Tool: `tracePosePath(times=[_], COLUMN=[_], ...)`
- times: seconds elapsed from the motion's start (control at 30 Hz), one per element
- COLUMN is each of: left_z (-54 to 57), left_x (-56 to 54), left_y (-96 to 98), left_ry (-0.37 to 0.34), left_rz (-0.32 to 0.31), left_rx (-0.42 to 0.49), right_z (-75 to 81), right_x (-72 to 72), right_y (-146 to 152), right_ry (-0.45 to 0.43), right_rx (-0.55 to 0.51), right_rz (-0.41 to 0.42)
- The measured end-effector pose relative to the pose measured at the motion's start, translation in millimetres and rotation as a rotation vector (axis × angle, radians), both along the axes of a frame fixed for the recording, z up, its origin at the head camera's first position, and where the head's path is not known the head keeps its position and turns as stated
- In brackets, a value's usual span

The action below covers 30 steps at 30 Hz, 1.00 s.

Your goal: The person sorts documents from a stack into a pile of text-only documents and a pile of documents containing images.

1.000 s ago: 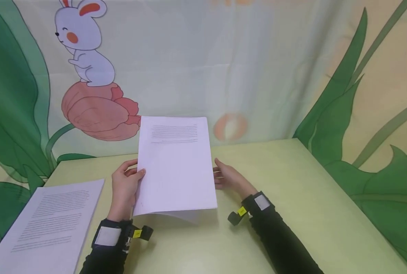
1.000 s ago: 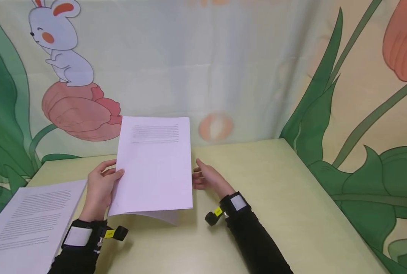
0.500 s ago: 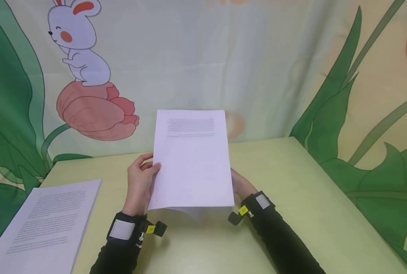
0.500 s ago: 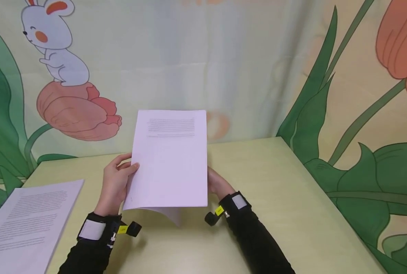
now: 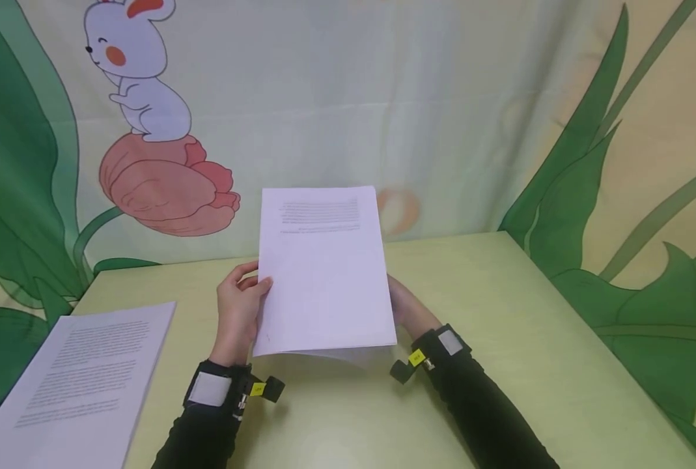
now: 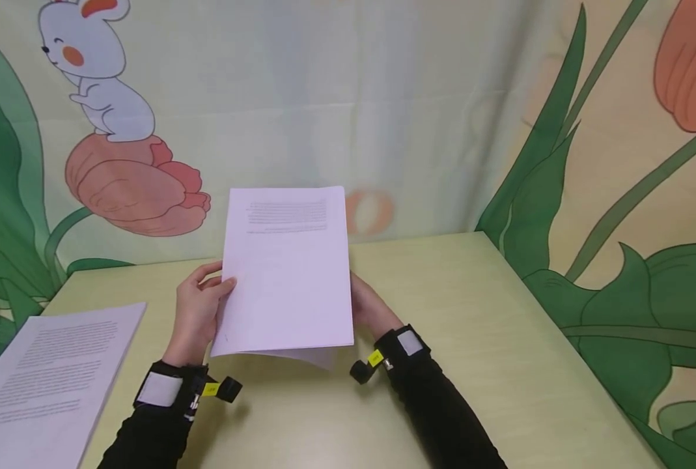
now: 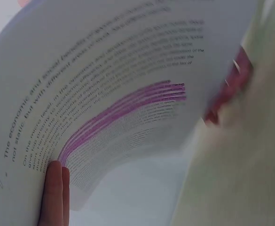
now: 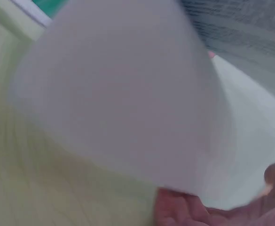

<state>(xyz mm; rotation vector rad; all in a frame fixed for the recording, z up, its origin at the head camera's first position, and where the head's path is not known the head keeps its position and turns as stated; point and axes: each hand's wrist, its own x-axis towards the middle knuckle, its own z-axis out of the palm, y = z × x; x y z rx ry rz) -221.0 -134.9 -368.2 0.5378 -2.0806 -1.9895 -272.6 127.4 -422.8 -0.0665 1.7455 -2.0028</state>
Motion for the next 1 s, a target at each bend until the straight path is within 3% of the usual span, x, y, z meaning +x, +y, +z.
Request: tracePosePath(times=[0.17,0.37,0.6,0.8,1.0], left_z=[-10.0,-25.4,-43.1,-54.5,-62.4], left_x=[-5.7,-6.6,-6.4,-4.0,0.9], left_y=[4.2,18.4,46.2,70.3,87.8], left_ry=[-0.019,-0.028,-0.056,-0.07,-0.087], left_rz=[0.015,-0.012,-0.069,-0.139,-0.281], left_rx=[-0.04,-0.113,-0.185,-0.235,-0.257], right_z=[13.4,24.1,24.5,20.8,13.8], right_x=[-11.8,-6.9,-2.3,2.7,8.4], right_y=[10,29,62,95,124], right_ry=[-0.125,-0.011,0.138,0.144,0.123], right_rx=[0.038,0.326,0.586,0.655,0.736], right_rz=[-0.195,-0.271,-0.28,-0.235,-0.169])
